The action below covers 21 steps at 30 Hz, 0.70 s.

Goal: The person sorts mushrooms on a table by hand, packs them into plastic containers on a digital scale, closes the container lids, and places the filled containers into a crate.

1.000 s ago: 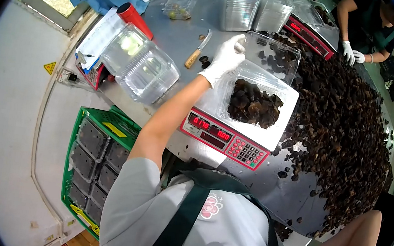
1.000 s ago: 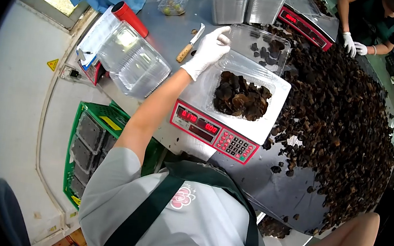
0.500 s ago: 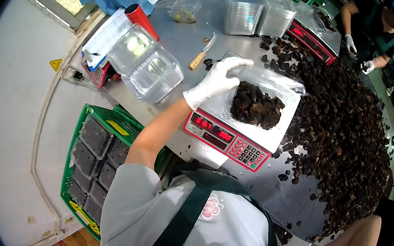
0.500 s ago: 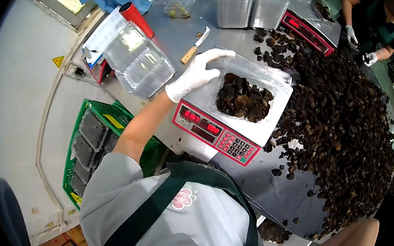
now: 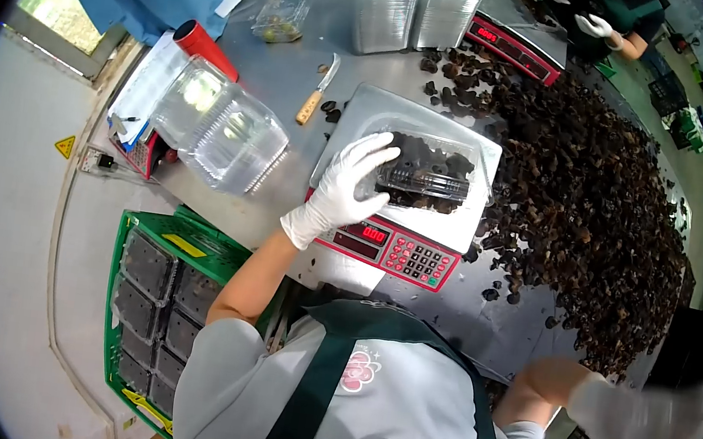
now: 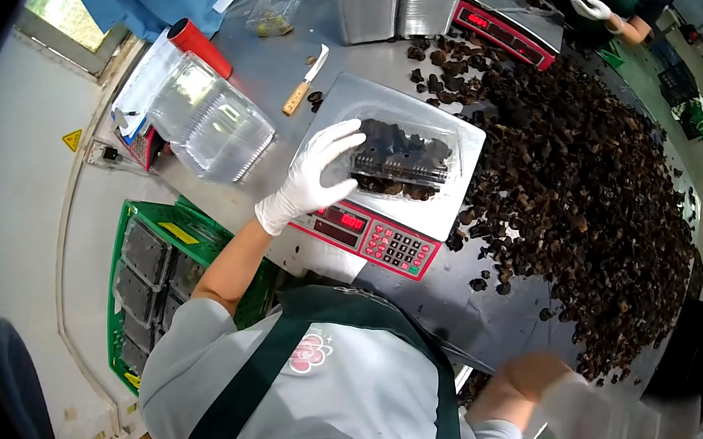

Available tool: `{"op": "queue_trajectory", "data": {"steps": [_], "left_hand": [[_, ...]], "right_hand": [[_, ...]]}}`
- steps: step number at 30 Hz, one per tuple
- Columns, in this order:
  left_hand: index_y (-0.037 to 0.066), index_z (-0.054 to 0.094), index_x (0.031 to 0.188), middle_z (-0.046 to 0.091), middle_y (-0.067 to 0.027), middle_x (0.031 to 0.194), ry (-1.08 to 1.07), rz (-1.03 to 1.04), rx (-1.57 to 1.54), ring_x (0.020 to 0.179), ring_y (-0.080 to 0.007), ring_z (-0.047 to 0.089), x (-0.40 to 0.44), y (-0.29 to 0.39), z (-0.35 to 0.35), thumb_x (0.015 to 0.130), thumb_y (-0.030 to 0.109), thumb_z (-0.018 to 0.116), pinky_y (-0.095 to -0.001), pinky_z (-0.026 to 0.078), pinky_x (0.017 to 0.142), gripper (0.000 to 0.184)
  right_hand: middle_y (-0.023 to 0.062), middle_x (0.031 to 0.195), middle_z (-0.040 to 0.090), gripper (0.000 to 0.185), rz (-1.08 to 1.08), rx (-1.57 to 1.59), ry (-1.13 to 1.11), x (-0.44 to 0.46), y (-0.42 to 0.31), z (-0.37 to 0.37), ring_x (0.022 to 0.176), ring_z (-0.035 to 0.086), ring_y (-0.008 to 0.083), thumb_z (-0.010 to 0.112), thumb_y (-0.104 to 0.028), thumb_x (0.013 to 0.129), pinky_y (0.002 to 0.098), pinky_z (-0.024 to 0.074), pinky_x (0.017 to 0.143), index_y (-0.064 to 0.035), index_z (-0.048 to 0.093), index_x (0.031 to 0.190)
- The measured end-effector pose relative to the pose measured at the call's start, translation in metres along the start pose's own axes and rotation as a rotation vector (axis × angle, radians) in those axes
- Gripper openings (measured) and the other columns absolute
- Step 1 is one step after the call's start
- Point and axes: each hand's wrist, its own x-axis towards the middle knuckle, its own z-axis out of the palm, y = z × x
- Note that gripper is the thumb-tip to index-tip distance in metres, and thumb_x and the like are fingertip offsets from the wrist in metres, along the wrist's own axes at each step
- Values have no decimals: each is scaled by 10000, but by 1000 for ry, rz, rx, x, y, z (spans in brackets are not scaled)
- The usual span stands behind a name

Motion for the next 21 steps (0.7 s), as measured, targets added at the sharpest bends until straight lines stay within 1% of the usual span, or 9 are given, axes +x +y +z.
{"op": "queue_trajectory", "data": {"steps": [2,4,5,7,10,11,14,17,21], "left_hand": [[93,530,1300,463,-129,1392,18,0,81,1295,-308,421,-8,0,9,662,200,783,-435,314,1074,694],[96,534,1294,470,-120,1386,32,-1,126,1289,-303,426,-13,-2,21,671,223,790,-447,309,1069,686],[83,550,1270,498,-119,1360,91,-7,222,1264,-302,454,-14,-5,27,674,212,787,-439,322,1059,654],[70,566,1245,526,-117,1334,151,-5,318,1240,-302,482,-15,-10,39,676,202,785,-432,336,1050,624],[103,567,1243,521,-94,1321,218,43,478,1209,-284,482,-19,-12,49,764,223,714,-457,328,1027,515],[103,567,1243,521,-94,1321,219,42,478,1209,-284,482,-21,-10,49,764,223,714,-457,328,1027,515],[92,548,1285,489,-136,1371,67,4,377,1246,-301,468,-21,0,33,712,182,751,-438,327,1042,615],[97,517,1334,458,-150,1404,-90,-39,244,1290,-326,426,-21,8,11,703,187,757,-435,317,1067,681],[89,509,1349,482,-157,1386,5,-174,-114,1191,-279,526,-34,-11,18,757,110,716,-371,430,981,627]], "right_hand": [[259,1237,553,379,150,-73,-169,-28,6,41,1098,576,342,428,-156,939,410,491,959,107,545,1185],[156,1226,609,292,631,-125,-348,-64,-9,94,1113,591,279,550,-98,897,398,488,971,2,628,1160],[108,1237,614,340,728,-27,-434,-91,10,105,1112,593,228,630,-96,869,365,489,961,-61,624,1207],[124,1265,598,429,1067,53,-721,-134,33,123,1129,579,201,660,-143,879,319,464,969,-60,566,1290],[137,1158,645,528,1209,88,-971,-176,28,141,1009,620,188,654,-311,899,317,482,892,-44,518,1334],[128,1082,679,556,1087,-4,-1079,-187,27,142,904,659,182,682,-323,867,312,514,798,-44,525,1322],[110,1007,697,536,1229,148,-886,-229,28,142,844,650,133,710,-309,854,281,513,751,-19,557,1278],[90,925,705,532,1319,100,-944,-209,17,142,800,644,114,721,-285,849,257,508,734,3,560,1266],[53,825,695,466,1403,179,-1024,-208,29,138,683,600,66,719,-267,852,215,473,634,13,598,1204]]}}
